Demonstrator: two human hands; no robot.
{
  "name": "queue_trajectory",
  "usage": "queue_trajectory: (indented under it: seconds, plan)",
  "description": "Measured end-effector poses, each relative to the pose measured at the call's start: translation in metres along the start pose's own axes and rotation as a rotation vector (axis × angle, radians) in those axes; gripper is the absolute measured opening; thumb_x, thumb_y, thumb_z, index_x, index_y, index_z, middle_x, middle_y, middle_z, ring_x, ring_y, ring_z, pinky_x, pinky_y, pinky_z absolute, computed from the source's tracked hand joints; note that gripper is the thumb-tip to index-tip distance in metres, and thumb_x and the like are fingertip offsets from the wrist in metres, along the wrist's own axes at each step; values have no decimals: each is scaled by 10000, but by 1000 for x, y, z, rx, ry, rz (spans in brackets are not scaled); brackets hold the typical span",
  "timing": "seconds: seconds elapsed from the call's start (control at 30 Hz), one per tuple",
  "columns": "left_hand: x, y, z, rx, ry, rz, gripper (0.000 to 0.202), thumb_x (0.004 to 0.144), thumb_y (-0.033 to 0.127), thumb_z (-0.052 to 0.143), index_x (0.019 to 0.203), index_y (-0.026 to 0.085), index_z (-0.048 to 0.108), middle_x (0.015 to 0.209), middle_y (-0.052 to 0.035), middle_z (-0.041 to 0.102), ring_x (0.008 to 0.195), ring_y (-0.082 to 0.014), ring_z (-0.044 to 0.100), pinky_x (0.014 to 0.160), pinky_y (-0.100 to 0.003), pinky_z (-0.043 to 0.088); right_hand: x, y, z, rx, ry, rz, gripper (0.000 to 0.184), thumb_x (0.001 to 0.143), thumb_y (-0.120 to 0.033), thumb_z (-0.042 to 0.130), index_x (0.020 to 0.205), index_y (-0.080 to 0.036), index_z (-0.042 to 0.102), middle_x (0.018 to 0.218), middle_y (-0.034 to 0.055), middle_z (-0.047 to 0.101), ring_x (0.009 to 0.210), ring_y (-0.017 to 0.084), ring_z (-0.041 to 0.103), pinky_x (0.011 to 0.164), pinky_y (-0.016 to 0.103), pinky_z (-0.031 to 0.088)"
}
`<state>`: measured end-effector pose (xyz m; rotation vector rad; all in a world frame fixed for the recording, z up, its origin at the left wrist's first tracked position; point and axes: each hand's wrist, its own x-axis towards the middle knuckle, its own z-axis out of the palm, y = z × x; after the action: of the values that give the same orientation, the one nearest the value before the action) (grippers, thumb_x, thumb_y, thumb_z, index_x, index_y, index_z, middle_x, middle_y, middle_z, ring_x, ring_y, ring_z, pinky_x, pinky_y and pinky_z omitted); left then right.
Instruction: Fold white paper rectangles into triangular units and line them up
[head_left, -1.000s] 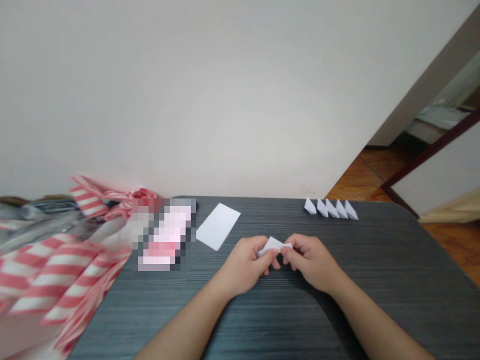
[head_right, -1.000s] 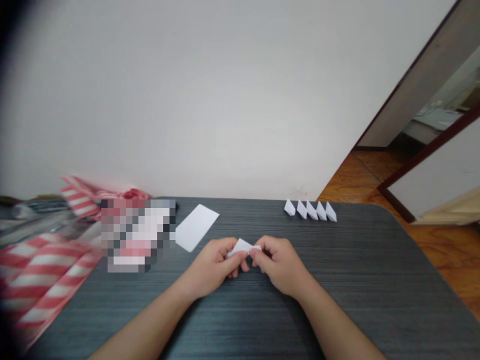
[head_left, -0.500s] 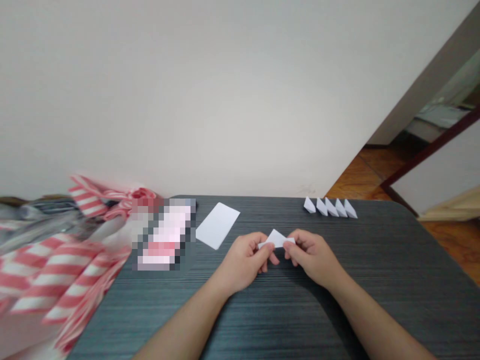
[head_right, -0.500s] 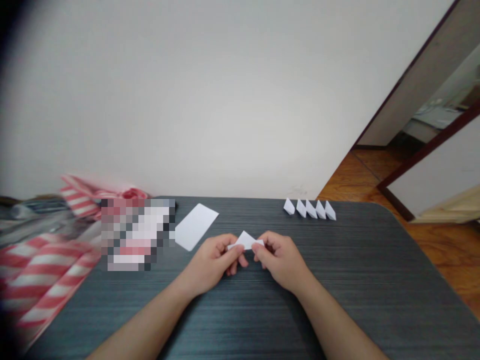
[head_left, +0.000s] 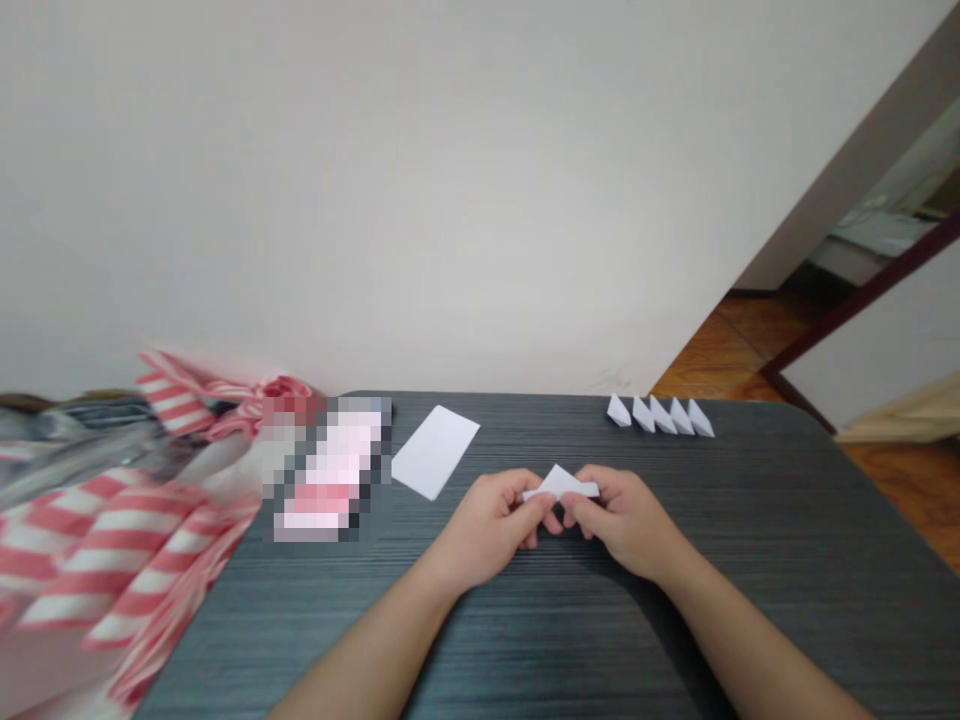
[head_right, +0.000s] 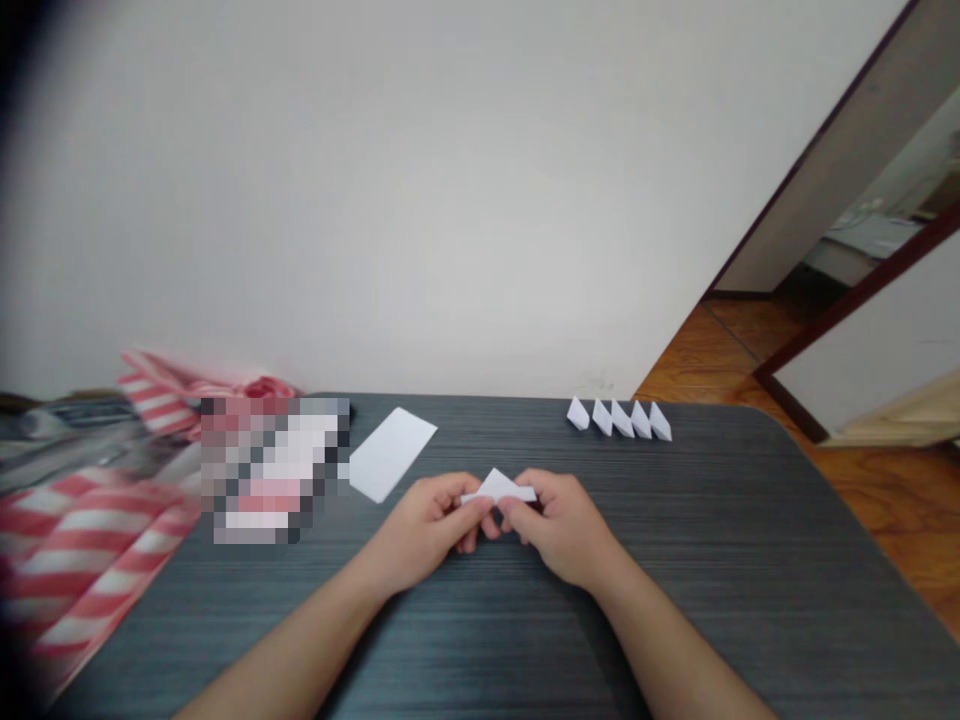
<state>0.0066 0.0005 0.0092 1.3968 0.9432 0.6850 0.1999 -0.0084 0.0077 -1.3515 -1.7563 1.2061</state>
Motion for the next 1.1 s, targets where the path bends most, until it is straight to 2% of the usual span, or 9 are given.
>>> queue_trajectory:
  seconds: [0.13, 0.37, 0.6, 0.93, 1.1]
  plan:
    - [0, 1, 0, -16, -10, 0, 277, 896, 384, 564, 857, 131, 671, 767, -53, 709, 526, -90, 535, 517, -200, 428, -1, 0, -1, 6, 25, -6, 174, 853, -222, 576, 694, -175, 630, 533, -31, 587, 479, 108, 516, 497, 213, 382]
    - [-1, -2, 1, -33, 44, -19, 294, 906, 398, 550, 782, 139, 616, 709, -48, 709, 497, -85, 523, 502, -195, 416, 1, -4, -2, -19, 44, 9, 197, 853, -230, 578, 670, -180, 635, 508, -30, 599, 469, 110, 535, 486, 209, 390]
    - [0, -4, 0, -20, 87, -17, 304, 910, 404, 543, 762, 145, 601, 657, -30, 692, 473, -86, 511, 488, -196, 409, 2, 1, -3, 50, 72, 26, 206, 868, -279, 578, 696, -178, 628, 529, -27, 597, 466, 107, 520, 487, 213, 399]
    - [-1, -2, 2, -47, 98, -23, 292, 898, 399, 561, 753, 146, 583, 651, -33, 696, 464, -87, 514, 476, -198, 403, 1, 1, -4, 82, 72, 27, 222, 882, -284, 563, 694, -179, 616, 559, -22, 609, 483, 106, 517, 507, 218, 396]
    - [0, -4, 1, -84, 102, -10, 286, 907, 387, 557, 755, 145, 568, 645, -29, 687, 464, -83, 513, 473, -193, 402, 2, 0, -3, 129, 121, 39, 221, 864, -300, 586, 680, -178, 598, 559, -24, 605, 470, 102, 502, 497, 219, 395]
